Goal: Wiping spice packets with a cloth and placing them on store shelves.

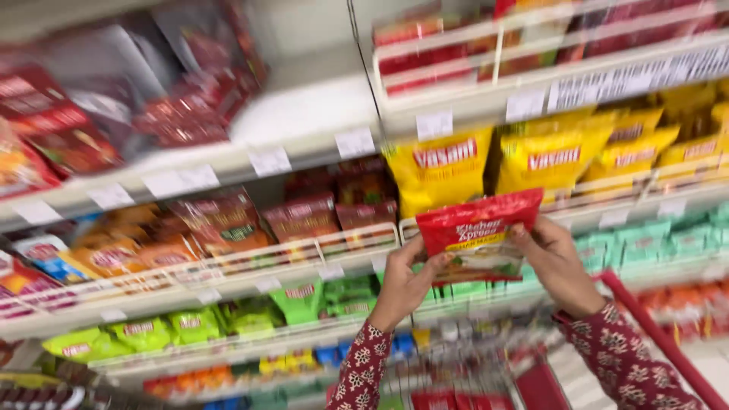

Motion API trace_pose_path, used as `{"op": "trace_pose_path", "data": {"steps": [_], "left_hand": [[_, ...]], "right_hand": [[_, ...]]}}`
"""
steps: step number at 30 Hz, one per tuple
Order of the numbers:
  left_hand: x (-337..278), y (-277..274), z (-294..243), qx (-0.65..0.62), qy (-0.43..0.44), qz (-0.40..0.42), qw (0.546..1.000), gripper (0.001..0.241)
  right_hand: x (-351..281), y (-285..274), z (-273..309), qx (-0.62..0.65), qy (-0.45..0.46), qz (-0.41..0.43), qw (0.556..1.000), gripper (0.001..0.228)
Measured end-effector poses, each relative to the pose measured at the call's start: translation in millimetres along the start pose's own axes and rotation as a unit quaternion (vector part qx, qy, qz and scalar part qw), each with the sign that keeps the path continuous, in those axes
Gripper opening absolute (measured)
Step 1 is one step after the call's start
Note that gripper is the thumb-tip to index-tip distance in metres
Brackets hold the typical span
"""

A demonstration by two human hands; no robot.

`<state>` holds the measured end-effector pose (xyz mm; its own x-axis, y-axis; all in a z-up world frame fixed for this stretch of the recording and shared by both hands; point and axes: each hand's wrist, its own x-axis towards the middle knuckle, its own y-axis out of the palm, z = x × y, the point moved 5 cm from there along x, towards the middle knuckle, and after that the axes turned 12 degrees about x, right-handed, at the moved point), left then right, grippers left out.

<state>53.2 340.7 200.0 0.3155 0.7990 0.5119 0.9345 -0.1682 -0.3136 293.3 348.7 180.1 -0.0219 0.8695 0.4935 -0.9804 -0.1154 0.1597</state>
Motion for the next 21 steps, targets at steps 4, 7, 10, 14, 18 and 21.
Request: {"op": "trace_pose_path", "data": {"steps": [4, 7, 10, 14, 18, 21], "left_hand": [[79.7, -43.1, -79.2, 0.100, 0.134, -0.065, 0.984, 0.032], [130.7, -70.4, -132.4, 0.136, 0.231, -0.117, 0.956, 0.031], [180.2, -94.3, -171.8, 0.165, 0.261, -0.161, 0.938, 0.030], [239.5, -120.3, -191.1, 0.133, 0.270, -0.172, 0.938, 0.024], [279.6, -145.7, -166.6, 0.210, 0.345, -0.229, 0.886, 0.026], [302.5, -155.5, -130.6, 0.227, 0.182, -0.195, 0.937, 0.032]], "right_hand": [[82.2, 35.9, 121.1, -0.045, -0.110, -0.008, 0.993, 0.030], [125.2, 64.2, 201.7, -0.057, -0.241, 0.008, 0.969, 0.027], [166.2, 85.8, 255.1, -0.075, -0.311, 0.047, 0.946, 0.026], [240.3, 87.5, 265.5, -0.051, -0.347, 0.097, 0.931, 0.020], [298.0, 86.4, 240.5, -0.061, -0.340, 0.090, 0.934, 0.018], [326.4, 79.6, 209.6, -0.203, -0.240, -0.019, 0.949, 0.023]]}}
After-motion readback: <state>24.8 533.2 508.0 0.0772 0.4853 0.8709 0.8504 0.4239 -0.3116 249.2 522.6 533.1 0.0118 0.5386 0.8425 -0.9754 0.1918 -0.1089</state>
